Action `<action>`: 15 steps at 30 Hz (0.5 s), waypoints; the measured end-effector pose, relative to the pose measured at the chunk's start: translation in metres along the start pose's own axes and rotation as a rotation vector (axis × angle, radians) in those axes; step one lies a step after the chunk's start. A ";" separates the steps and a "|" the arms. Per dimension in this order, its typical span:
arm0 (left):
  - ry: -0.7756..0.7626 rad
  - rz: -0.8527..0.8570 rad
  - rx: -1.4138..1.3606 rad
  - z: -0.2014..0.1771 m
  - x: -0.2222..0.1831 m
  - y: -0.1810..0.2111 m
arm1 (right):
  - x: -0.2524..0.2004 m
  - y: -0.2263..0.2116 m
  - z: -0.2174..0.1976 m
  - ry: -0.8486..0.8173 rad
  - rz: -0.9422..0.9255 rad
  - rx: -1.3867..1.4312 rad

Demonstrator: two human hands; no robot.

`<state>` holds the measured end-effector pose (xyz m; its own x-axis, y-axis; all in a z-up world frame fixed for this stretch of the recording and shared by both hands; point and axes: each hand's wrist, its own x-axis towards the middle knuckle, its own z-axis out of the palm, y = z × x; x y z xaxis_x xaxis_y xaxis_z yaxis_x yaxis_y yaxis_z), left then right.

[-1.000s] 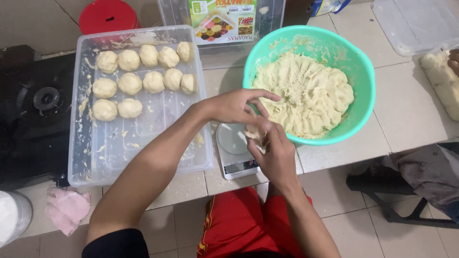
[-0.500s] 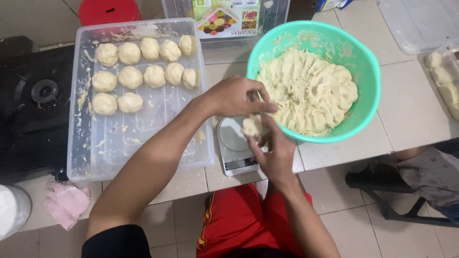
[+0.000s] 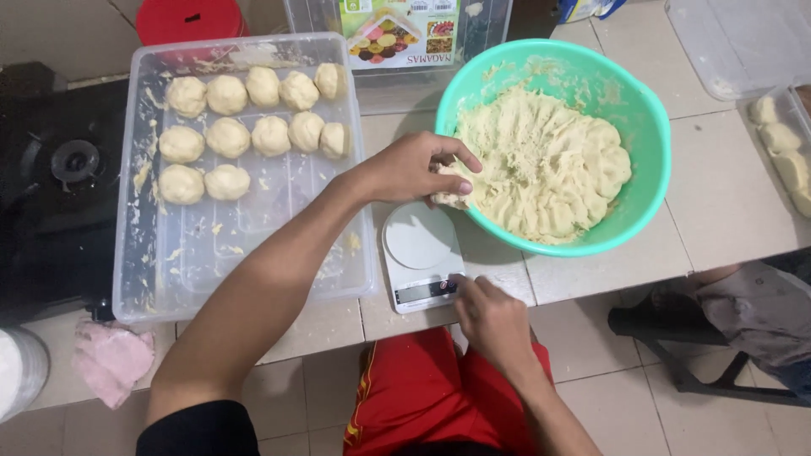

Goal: Weighing and shaping dough into small balls and placing them in a tray.

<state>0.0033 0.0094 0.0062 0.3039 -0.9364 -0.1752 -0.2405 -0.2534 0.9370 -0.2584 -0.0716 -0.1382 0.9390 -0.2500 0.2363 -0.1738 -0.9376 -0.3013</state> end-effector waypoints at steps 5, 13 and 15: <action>-0.002 0.022 -0.070 0.002 0.004 -0.006 | -0.015 0.013 0.011 -0.087 -0.075 -0.162; 0.001 0.044 -0.057 0.000 0.006 -0.012 | -0.025 0.019 0.024 -0.108 -0.172 -0.287; 0.004 0.049 -0.014 0.000 0.004 -0.006 | -0.029 0.023 0.030 -0.068 -0.244 -0.394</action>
<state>0.0057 0.0073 -0.0001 0.2959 -0.9466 -0.1278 -0.2421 -0.2038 0.9486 -0.2808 -0.0786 -0.1794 0.9814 -0.0067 0.1920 -0.0327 -0.9907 0.1324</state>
